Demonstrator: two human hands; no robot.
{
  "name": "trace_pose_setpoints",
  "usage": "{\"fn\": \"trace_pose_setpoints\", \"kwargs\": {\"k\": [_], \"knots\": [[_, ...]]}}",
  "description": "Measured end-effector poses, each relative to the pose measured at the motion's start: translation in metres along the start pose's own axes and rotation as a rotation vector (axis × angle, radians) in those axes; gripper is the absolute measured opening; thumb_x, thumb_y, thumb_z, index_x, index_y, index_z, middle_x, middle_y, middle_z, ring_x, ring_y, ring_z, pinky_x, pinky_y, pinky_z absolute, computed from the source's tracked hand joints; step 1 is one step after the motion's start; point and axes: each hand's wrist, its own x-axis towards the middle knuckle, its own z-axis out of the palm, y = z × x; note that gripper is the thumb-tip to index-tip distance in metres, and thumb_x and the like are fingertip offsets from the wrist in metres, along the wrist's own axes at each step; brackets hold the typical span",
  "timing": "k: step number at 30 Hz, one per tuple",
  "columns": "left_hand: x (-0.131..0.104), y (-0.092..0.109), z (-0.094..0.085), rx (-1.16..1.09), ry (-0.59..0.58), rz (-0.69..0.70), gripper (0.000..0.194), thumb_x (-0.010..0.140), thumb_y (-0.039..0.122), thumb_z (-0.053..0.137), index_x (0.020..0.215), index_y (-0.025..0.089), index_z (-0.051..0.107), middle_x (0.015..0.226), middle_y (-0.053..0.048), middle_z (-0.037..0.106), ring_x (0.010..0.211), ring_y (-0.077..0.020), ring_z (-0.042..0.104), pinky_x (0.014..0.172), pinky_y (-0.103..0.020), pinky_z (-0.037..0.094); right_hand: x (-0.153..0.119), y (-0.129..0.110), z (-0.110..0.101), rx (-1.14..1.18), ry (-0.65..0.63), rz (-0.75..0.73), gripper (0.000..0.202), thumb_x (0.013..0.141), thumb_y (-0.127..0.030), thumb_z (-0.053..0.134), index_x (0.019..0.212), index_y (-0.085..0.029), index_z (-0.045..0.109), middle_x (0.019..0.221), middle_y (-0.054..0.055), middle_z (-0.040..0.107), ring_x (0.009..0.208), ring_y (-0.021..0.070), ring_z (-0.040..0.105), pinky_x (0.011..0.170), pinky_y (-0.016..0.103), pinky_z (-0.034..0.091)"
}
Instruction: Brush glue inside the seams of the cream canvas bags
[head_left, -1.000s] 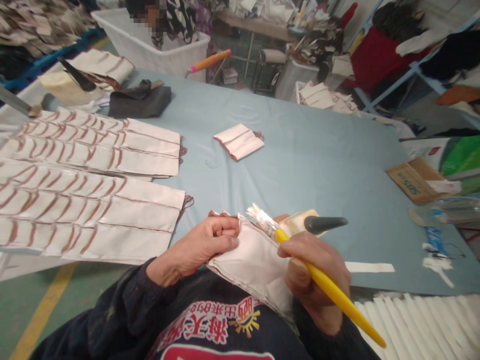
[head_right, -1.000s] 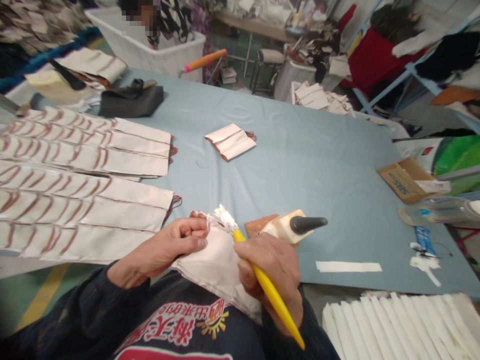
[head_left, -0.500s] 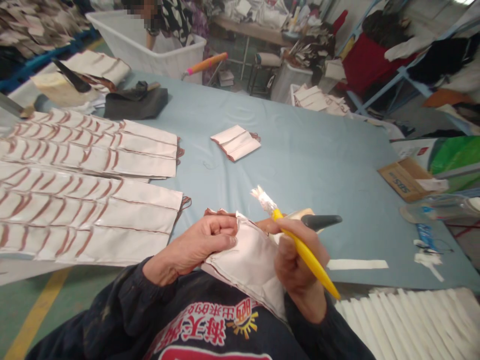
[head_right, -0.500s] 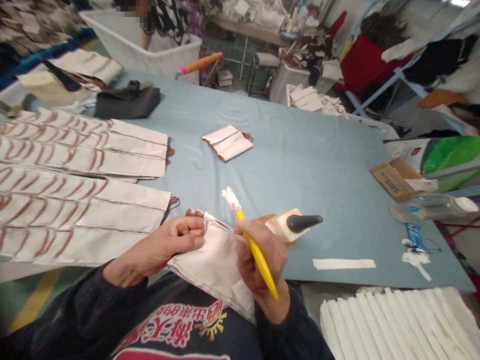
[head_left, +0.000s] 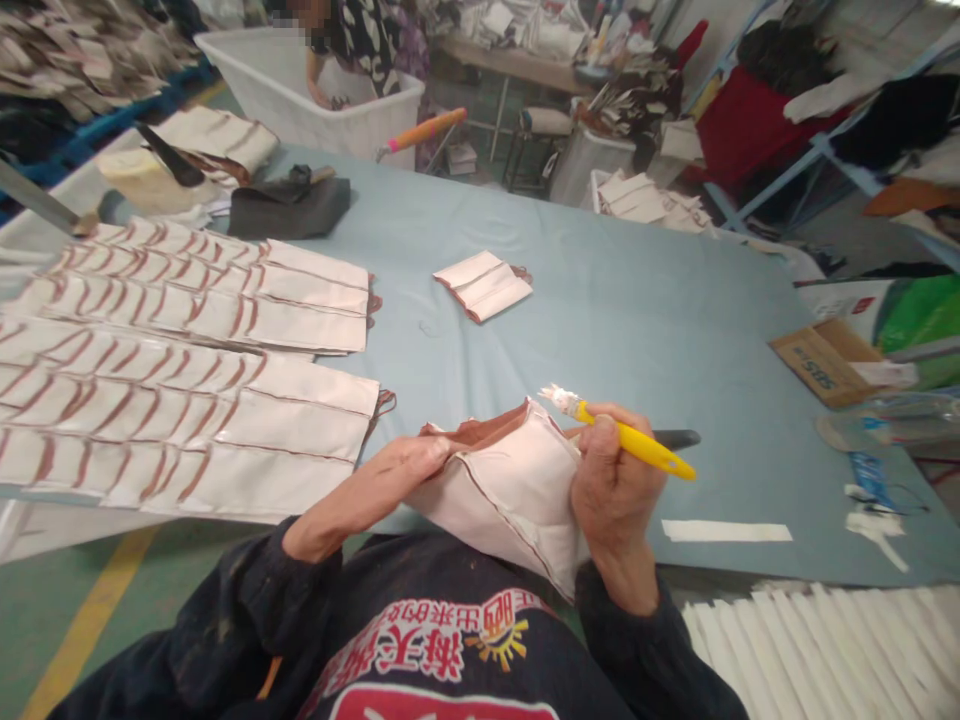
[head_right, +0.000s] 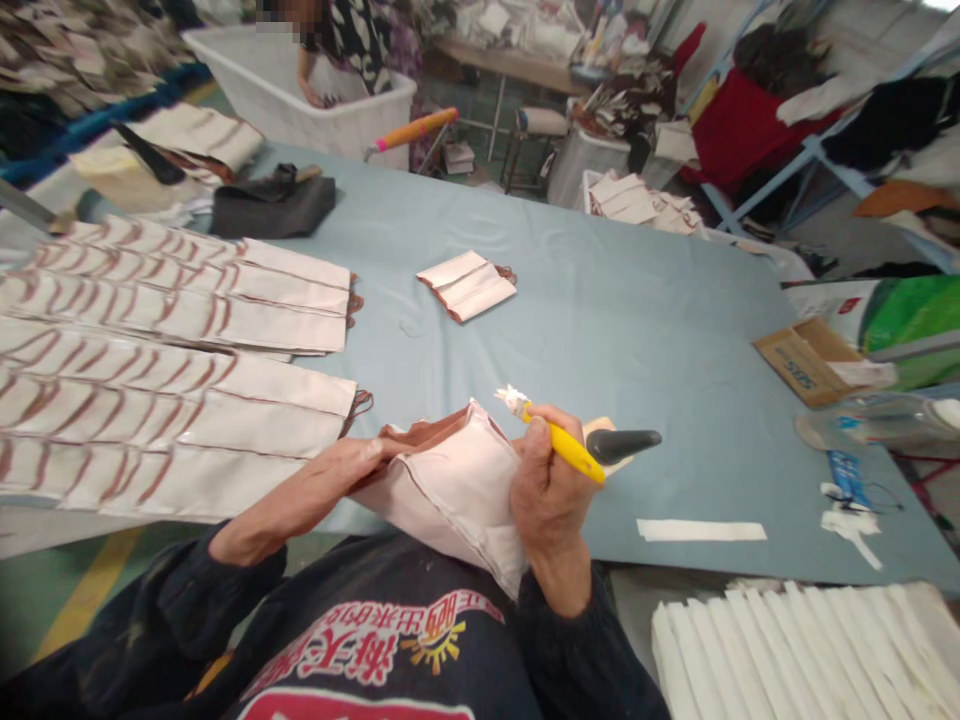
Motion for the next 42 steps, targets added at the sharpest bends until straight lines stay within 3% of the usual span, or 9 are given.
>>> {"fn": "trace_pose_setpoints", "kwargs": {"k": [3, 7, 10, 17, 21, 28, 34, 39, 42], "knots": [[-0.010, -0.008, 0.000, 0.149, 0.044, -0.002, 0.031, 0.093, 0.042, 0.071, 0.108, 0.017, 0.082, 0.104, -0.008, 0.083, 0.095, -0.0243, 0.071, 0.088, -0.035, 0.057, 0.002, 0.005, 0.000, -0.006, -0.002, 0.050, 0.036, 0.109, -0.046, 0.048, 0.106, -0.017, 0.069, 0.072, 0.001, 0.067, 0.059, 0.0172, 0.065, 0.063, 0.032, 0.053], [-0.016, -0.002, 0.014, 0.214, 0.012, 0.000, 0.026, 0.098, 0.035, 0.060, 0.088, 0.016, 0.074, 0.079, -0.002, 0.071, 0.072, -0.0159, 0.058, 0.069, -0.027, 0.047, 0.002, 0.011, 0.011, -0.035, -0.035, 0.014, 0.034, 0.108, -0.041, 0.047, 0.104, -0.017, 0.070, 0.073, 0.002, 0.069, 0.060, 0.0175, 0.066, 0.064, 0.032, 0.053], [-0.019, 0.005, 0.021, 0.258, -0.051, 0.054, 0.022, 0.099, 0.028, 0.055, 0.087, 0.016, 0.070, 0.076, 0.001, 0.065, 0.071, -0.0142, 0.055, 0.069, -0.026, 0.044, 0.002, 0.007, 0.013, -0.012, -0.030, -0.005, 0.032, 0.106, -0.039, 0.049, 0.103, -0.015, 0.070, 0.069, 0.001, 0.067, 0.058, 0.0171, 0.064, 0.061, 0.031, 0.052], [-0.026, -0.011, 0.031, 0.379, 0.053, 0.222, 0.016, 0.090, 0.011, 0.050, 0.080, 0.019, 0.059, 0.074, 0.002, 0.063, 0.071, -0.0140, 0.057, 0.070, -0.026, 0.047, -0.012, -0.047, -0.026, 0.454, -0.035, 0.166, 0.030, 0.107, -0.040, 0.058, 0.086, -0.020, 0.068, 0.054, -0.007, 0.051, 0.042, 0.0091, 0.047, 0.043, 0.020, 0.038], [-0.031, -0.019, 0.039, 0.460, 0.149, 0.391, 0.020, 0.090, 0.004, 0.051, 0.082, 0.019, 0.060, 0.074, 0.001, 0.067, 0.072, -0.0149, 0.061, 0.072, -0.027, 0.051, -0.026, -0.065, -0.039, 0.501, -0.120, 0.223, 0.031, 0.108, -0.036, 0.058, 0.083, -0.020, 0.068, 0.049, -0.009, 0.047, 0.036, 0.0068, 0.043, 0.038, 0.017, 0.034], [-0.029, -0.016, 0.047, 0.501, 0.153, 0.566, 0.028, 0.091, -0.005, 0.049, 0.088, 0.020, 0.060, 0.073, 0.003, 0.064, 0.069, -0.0115, 0.058, 0.073, -0.024, 0.050, -0.050, -0.066, -0.044, 0.501, -0.312, 0.205, 0.026, 0.111, -0.033, 0.053, 0.092, -0.023, 0.068, 0.053, -0.009, 0.049, 0.040, 0.0072, 0.046, 0.041, 0.018, 0.037], [-0.027, -0.020, 0.049, 0.537, 0.219, 0.608, 0.030, 0.092, -0.006, 0.048, 0.079, 0.022, 0.047, 0.070, 0.005, 0.056, 0.067, -0.0113, 0.053, 0.072, -0.025, 0.049, -0.039, -0.067, -0.046, 0.500, -0.166, 0.226, 0.030, 0.111, -0.031, 0.053, 0.086, -0.021, 0.065, 0.049, -0.010, 0.044, 0.035, 0.0071, 0.040, 0.035, 0.018, 0.030], [-0.027, -0.024, 0.050, 0.535, 0.175, 0.580, 0.025, 0.094, -0.005, 0.052, 0.092, 0.019, 0.062, 0.078, 0.000, 0.070, 0.074, -0.0127, 0.064, 0.076, -0.025, 0.053, -0.055, -0.059, -0.051, 0.400, -0.371, 0.092, 0.021, 0.108, -0.033, 0.056, 0.095, -0.023, 0.068, 0.054, -0.008, 0.051, 0.039, 0.0107, 0.047, 0.038, 0.023, 0.039], [-0.026, -0.025, 0.051, 0.530, 0.190, 0.572, 0.025, 0.093, -0.004, 0.052, 0.088, 0.018, 0.062, 0.078, -0.001, 0.071, 0.073, -0.0126, 0.066, 0.074, -0.024, 0.053, -0.061, -0.053, -0.054, 0.369, -0.309, 0.107, 0.019, 0.107, -0.032, 0.056, 0.097, -0.023, 0.069, 0.055, -0.008, 0.049, 0.041, 0.0108, 0.046, 0.042, 0.024, 0.041]]}}
